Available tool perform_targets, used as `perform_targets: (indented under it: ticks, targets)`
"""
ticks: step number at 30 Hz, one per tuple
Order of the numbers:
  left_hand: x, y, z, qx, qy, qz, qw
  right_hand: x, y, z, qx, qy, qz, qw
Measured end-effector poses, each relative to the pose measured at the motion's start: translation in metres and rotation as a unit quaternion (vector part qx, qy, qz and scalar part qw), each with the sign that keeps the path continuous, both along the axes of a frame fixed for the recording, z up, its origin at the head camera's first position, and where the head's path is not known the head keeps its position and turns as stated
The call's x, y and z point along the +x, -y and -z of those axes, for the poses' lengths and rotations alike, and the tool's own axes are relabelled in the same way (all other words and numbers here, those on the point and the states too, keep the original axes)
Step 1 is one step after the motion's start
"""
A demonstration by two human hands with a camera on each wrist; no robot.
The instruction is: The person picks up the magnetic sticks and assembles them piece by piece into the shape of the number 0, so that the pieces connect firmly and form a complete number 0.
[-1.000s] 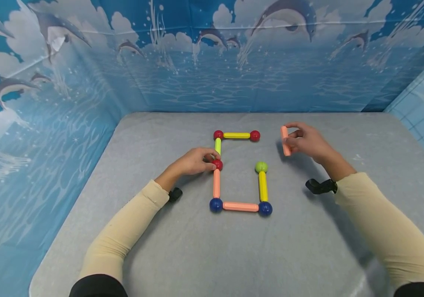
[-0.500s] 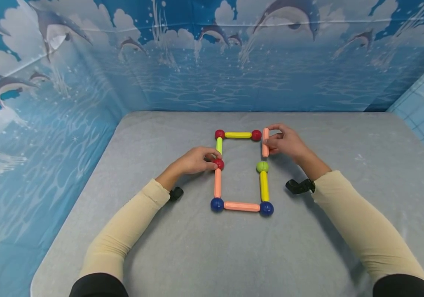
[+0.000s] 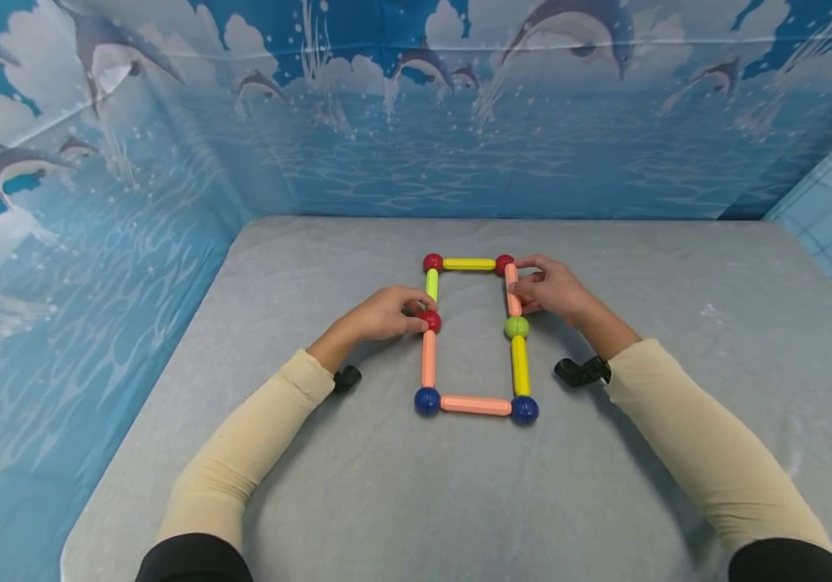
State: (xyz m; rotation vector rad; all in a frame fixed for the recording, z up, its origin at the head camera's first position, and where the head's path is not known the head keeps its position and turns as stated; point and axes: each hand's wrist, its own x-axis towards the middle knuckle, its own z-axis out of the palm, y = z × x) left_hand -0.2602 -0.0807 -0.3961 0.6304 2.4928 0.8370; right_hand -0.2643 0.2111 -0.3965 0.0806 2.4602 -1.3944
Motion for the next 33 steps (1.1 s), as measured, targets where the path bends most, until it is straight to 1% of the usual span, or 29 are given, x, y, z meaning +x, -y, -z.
perform_targets:
  ticks: [6, 14, 23, 29, 33]
  targets:
    - [0.0, 0.002, -0.001, -0.001, 0.001, 0.001, 1.0, 0.001, 0.003, 0.001, 0.003, 0.006, 0.0, 1.0]
    - [0.0, 0.004, -0.004, -0.002, 0.003, 0.003, 1.0, -0.001, 0.007, 0.002, 0.021, 0.01, 0.007, 1.0]
    - [0.0, 0.003, -0.005, -0.005, -0.009, 0.018, 0.9998, 0.0, 0.009, 0.001, 0.035, 0.008, 0.014, 0.999]
    - [-0.002, 0.006, -0.005, -0.006, 0.0, 0.028, 0.9996, -0.001, 0.01, 0.003, 0.038, 0.017, 0.015, 0.999]
    - [-0.003, 0.006, -0.005, -0.004, -0.005, 0.034, 0.9994, -0.001, 0.012, 0.003, 0.045, 0.023, 0.017, 0.999]
